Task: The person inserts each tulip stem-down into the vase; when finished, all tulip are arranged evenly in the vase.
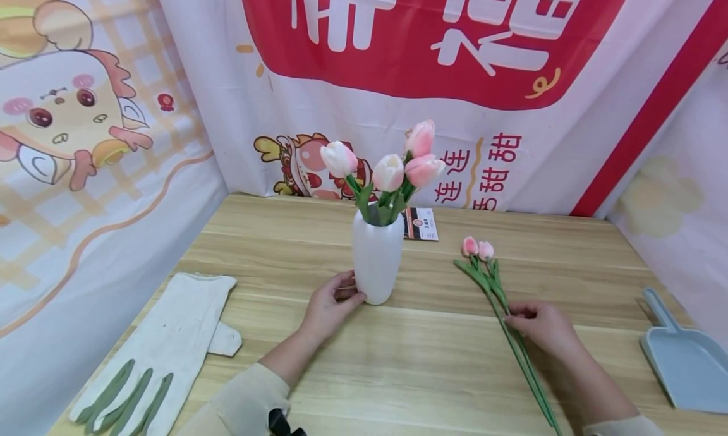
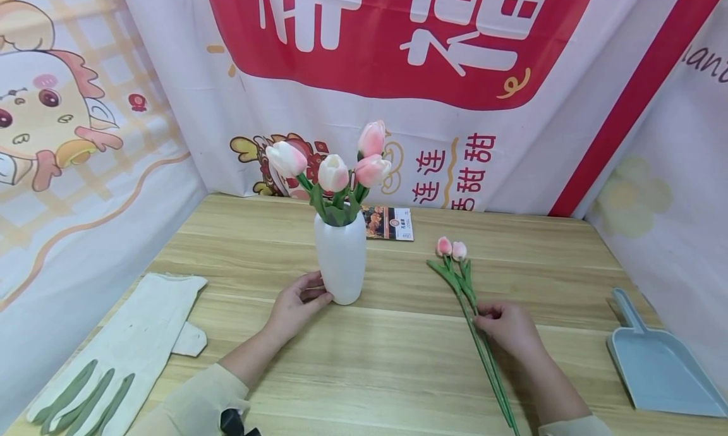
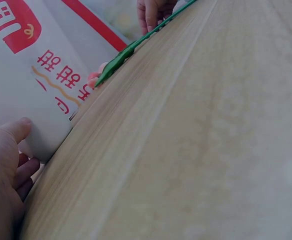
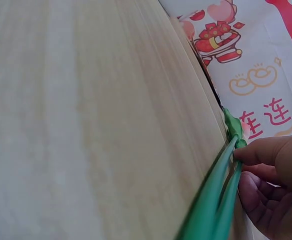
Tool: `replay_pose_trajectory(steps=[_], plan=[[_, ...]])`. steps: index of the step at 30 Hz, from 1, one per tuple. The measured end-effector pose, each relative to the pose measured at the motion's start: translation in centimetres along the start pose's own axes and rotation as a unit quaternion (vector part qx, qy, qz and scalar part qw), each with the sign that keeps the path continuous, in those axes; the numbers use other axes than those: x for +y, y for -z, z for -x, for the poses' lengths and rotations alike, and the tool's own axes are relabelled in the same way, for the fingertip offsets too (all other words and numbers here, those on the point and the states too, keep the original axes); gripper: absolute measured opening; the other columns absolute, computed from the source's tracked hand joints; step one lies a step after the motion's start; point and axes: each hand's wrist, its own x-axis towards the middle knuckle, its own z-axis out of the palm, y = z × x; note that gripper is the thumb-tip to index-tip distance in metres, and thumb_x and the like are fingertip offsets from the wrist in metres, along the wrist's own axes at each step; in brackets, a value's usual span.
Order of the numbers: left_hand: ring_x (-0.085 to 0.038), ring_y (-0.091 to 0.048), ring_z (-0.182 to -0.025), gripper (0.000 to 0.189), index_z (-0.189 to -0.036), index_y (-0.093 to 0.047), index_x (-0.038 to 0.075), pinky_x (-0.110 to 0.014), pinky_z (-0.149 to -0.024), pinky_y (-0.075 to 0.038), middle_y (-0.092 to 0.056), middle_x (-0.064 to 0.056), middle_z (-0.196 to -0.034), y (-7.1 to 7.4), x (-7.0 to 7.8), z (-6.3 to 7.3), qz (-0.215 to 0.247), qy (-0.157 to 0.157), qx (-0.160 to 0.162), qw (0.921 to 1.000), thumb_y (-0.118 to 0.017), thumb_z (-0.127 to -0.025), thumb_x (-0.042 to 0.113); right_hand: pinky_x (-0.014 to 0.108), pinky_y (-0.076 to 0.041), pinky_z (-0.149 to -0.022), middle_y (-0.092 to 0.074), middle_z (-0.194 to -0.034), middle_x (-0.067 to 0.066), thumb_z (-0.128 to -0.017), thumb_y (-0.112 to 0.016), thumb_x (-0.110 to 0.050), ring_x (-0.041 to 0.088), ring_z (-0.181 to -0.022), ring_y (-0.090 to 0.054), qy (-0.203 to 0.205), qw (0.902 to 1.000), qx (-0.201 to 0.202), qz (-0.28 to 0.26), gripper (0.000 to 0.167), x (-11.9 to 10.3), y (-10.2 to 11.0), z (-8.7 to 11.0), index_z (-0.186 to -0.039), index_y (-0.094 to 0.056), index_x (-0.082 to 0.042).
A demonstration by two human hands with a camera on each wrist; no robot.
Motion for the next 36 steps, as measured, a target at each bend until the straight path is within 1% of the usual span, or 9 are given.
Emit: replay_pose_trajectory(steps=[4, 10, 17, 20, 23, 26, 28, 31, 36], plan=[[-0.032, -0.069, -0.104, 0.047, -0.129, -0.059, 0.001, -0.034, -0.09, -0.059, -0.068, -0.019, -0.117, 0.1, -0.1, 0.0, -0.002, -0.002, -0.005, 1.0, -0.075, -0.085, 0.01, 0.023, -0.053, -0.061, -0.072, -0.097, 0.014, -0.087, -0.071, -0.022, 0.012, -0.078, -0.061, -0.007, 0.9999, -0.005, -0.005, 0.037, 0.0, 0.0, 0.0, -0.112, -0.068, 0.005], [-0.031, -0.069, -0.104, 0.048, -0.13, -0.059, 0.003, -0.033, -0.09, -0.059, -0.069, -0.017, -0.118, 0.0, 0.0, 0.0, -0.002, 0.01, -0.004, 0.9999, -0.076, -0.085, 0.009, 0.026, -0.057, -0.06, -0.071, -0.101, 0.017, -0.089, -0.068, -0.018, 0.012, -0.074, -0.062, -0.039, 0.9979, -0.011, -0.05, 0.039, 0.3, 0.1, -0.1, -0.117, -0.064, 0.008], [-0.03, -0.069, -0.104, 0.049, -0.13, -0.059, 0.004, -0.033, -0.091, -0.058, -0.068, -0.017, -0.118, 0.0, 0.1, 0.0, -0.001, 0.013, -0.005, 0.9999, -0.076, -0.085, 0.01, 0.022, -0.054, -0.06, -0.071, -0.089, 0.0, -0.092, -0.065, -0.022, 0.006, -0.07, -0.06, -0.077, 0.9917, -0.006, -0.102, 0.046, 0.6, 1.1, -0.4, -0.125, -0.059, 0.01], [-0.03, -0.069, -0.104, 0.048, -0.13, -0.059, 0.004, -0.033, -0.09, -0.059, -0.068, -0.017, -0.118, 0.0, 0.0, 0.0, 0.0, 0.011, -0.005, 0.9999, -0.076, -0.085, 0.01, 0.02, -0.056, -0.063, -0.068, -0.084, -0.009, -0.095, -0.063, -0.021, 0.002, -0.071, -0.06, -0.089, 0.9826, -0.001, -0.163, 0.049, 0.5, 1.6, -0.5, -0.13, -0.053, 0.012], [-0.03, -0.069, -0.104, 0.049, -0.13, -0.059, 0.003, -0.032, -0.09, -0.059, -0.068, -0.018, -0.118, 0.1, -0.1, -0.1, 0.001, 0.012, -0.006, 0.9999, -0.076, -0.085, 0.01, 0.019, -0.058, -0.065, -0.066, -0.079, -0.014, -0.095, -0.064, -0.019, 0.0, -0.07, -0.061, -0.093, 0.9638, 0.009, -0.25, 0.035, 0.3, 2.0, -0.5, -0.121, -0.062, 0.005], [-0.031, -0.069, -0.104, 0.049, -0.13, -0.059, 0.003, -0.031, -0.09, -0.059, -0.068, -0.018, -0.118, 0.0, 0.0, 0.0, 0.002, 0.013, -0.006, 0.9999, -0.076, -0.085, 0.01, 0.016, -0.058, -0.067, -0.066, -0.078, -0.016, -0.094, -0.066, -0.018, -0.002, -0.072, -0.061, -0.1, 0.9361, 0.019, -0.337, 0.009, -0.1, 2.1, -0.5, -0.103, -0.069, -0.017], [-0.03, -0.069, -0.104, 0.049, -0.13, -0.059, 0.003, -0.031, -0.09, -0.059, -0.068, -0.018, -0.118, 0.0, 0.0, 0.0, 0.003, 0.014, -0.006, 0.9999, -0.076, -0.085, 0.01, 0.015, -0.057, -0.068, -0.067, -0.079, -0.016, -0.093, -0.067, -0.018, -0.002, -0.073, -0.062, -0.107, 0.9156, 0.023, -0.387, 0.009, -0.4, 2.2, -0.4, -0.091, -0.068, -0.027], [-0.03, -0.069, -0.104, 0.049, -0.13, -0.059, 0.004, -0.032, -0.09, -0.059, -0.068, -0.017, -0.118, 0.0, 0.0, 0.0, 0.002, 0.014, -0.004, 0.9999, -0.076, -0.085, 0.01, 0.014, -0.057, -0.067, -0.068, -0.079, -0.015, -0.092, -0.069, -0.017, -0.001, -0.073, -0.064, -0.111, 0.8881, 0.028, -0.445, 0.015, -1.0, 2.1, -0.5, -0.086, -0.067, -0.03], [-0.03, -0.069, -0.104, 0.049, -0.13, -0.06, 0.004, -0.033, -0.09, -0.059, -0.069, -0.017, -0.118, 0.0, -0.1, -0.1, 0.001, 0.014, -0.003, 0.9999, -0.077, -0.084, 0.011, 0.015, -0.058, -0.068, -0.069, -0.076, -0.011, -0.093, -0.067, -0.011, 0.001, -0.072, -0.066, -0.093, 0.85, 0.043, -0.517, 0.015, -2.0, 1.8, -0.8, -0.087, -0.067, -0.024]])
